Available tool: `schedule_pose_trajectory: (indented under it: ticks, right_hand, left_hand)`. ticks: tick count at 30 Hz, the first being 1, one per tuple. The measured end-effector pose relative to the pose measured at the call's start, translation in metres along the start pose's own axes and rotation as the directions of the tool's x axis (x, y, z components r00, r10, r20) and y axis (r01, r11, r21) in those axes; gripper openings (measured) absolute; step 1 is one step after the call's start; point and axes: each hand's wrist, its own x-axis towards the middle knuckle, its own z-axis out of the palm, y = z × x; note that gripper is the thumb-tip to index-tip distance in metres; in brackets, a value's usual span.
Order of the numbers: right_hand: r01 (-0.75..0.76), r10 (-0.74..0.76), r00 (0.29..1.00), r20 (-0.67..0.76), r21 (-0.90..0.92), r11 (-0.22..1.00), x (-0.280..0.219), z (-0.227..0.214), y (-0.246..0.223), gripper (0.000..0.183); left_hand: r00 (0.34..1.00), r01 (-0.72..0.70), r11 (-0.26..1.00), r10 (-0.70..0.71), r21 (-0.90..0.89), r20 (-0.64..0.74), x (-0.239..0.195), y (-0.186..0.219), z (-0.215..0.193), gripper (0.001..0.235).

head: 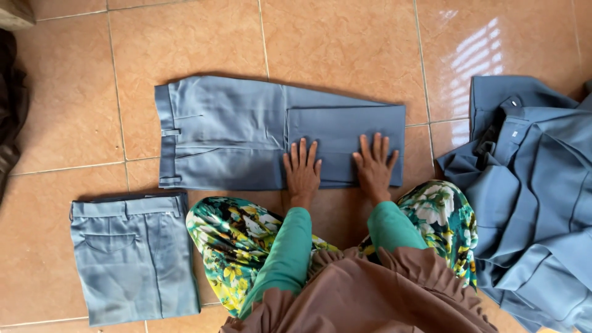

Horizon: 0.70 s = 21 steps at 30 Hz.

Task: The person sits on a tiled floor and folds several pairs of gray trousers by hand. They smooth each pair, fold the legs together, and then fold the garment into a compact rectangle, placing each finished pair aside.

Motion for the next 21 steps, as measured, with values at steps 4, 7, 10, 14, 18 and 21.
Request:
schedule_pose_trajectory:
  ticks: [4,7,10,14,18,21]
  right_hand:
    - [-0.108,0.108,0.994,0.006,0.057,0.992,0.002,0.005,0.007,0.058]
    - [-0.053,0.053,0.999,0.004,0.071,0.996,0.005,0.007,-0.027,0.058]
    - [0.006,-0.006,1.000,0.008,0.072,0.997,0.000,0.012,-0.046,0.055]
    - [-0.049,0.044,0.998,-0.041,-0.115,0.992,0.000,0.009,-0.010,0.052]
    - [-0.434,0.429,0.898,0.094,0.036,0.900,-0.002,0.035,0.071,0.050]
    - [-0.630,0.596,0.771,0.225,0.131,0.765,-0.001,0.032,0.106,0.066]
  left_hand:
    - [0.997,0.065,0.996,-0.062,0.067,-0.053,-0.001,0.003,-0.005,0.062]
    - [0.998,0.044,0.998,-0.046,-0.040,-0.050,0.003,0.026,-0.007,0.064]
    - [0.998,0.051,0.997,-0.052,-0.061,-0.022,0.001,0.029,-0.005,0.063]
    - [0.995,0.102,0.992,-0.103,0.072,0.016,-0.003,-0.005,-0.009,0.062]
    - [0.984,0.178,0.984,-0.178,0.011,0.021,-0.017,-0.019,-0.015,0.066]
    - [0.976,0.204,0.975,-0.197,-0.084,0.088,-0.031,-0.017,-0.015,0.072]
